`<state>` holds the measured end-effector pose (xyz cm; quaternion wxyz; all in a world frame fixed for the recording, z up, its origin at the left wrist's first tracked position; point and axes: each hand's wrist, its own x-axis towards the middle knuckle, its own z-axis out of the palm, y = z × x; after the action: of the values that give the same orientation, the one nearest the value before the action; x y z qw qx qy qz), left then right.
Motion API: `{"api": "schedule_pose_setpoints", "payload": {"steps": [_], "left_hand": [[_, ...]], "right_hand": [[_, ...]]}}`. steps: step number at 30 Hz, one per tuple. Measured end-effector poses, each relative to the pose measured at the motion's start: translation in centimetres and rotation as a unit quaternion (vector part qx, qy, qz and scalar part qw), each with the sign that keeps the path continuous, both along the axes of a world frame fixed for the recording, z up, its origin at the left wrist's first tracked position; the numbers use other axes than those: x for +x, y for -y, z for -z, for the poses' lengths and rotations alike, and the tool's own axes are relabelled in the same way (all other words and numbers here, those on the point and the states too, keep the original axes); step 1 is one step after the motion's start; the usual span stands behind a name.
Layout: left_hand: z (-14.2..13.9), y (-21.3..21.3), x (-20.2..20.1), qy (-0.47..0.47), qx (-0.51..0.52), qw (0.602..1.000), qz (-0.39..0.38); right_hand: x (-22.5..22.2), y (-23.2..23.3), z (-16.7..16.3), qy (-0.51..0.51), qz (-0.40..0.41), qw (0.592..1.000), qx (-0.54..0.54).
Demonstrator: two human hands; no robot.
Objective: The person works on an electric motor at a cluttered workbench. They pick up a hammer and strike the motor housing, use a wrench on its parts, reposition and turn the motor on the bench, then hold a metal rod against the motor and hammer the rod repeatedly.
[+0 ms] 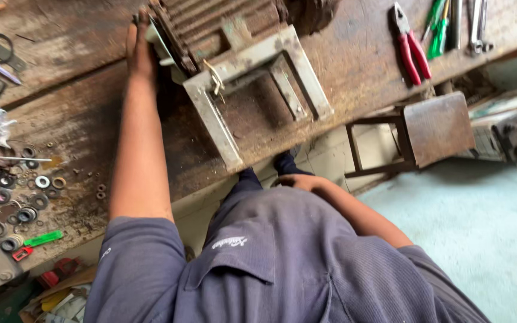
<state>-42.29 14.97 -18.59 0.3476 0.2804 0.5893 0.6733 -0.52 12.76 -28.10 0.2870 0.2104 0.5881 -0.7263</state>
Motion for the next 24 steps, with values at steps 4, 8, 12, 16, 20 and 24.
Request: {"api": "schedule_pose_setpoints", "payload": {"steps": [4, 8, 12, 16, 20, 24], "left_hand": [[-0.2, 0.2, 0.7, 0.07, 0.005, 0.997, 0.018], [-0.6, 0.3, 0.9, 0.067, 0.018, 0.997, 0.015], [-0.2, 0.3, 1.4, 0.087, 0.0, 0.996, -0.021], [0.5, 1.6, 3.0, 0.108, -0.01, 0.994, -0.016], [1.1, 3.1, 6.0, 0.111, -0.024, 0.993, -0.042], [1.1, 3.7, 9.8, 0.131, -0.037, 0.984, -0.114]], "right_hand": [[0.7, 1.5, -0.5, -0.004, 0.127, 0.991, 0.038], [1.4, 1.2, -1.0, 0.016, 0.131, 0.987, 0.09], [2.3, -0.2, -0.8, 0.088, 0.009, 0.982, 0.165], [3.1, -1.7, 1.0, 0.045, -0.013, 0.99, 0.13], [4.2, -3.5, 4.0, 0.004, -0.014, 0.999, 0.048], [5.3, -5.3, 6.5, -0.085, -0.096, 0.991, 0.022]]}}
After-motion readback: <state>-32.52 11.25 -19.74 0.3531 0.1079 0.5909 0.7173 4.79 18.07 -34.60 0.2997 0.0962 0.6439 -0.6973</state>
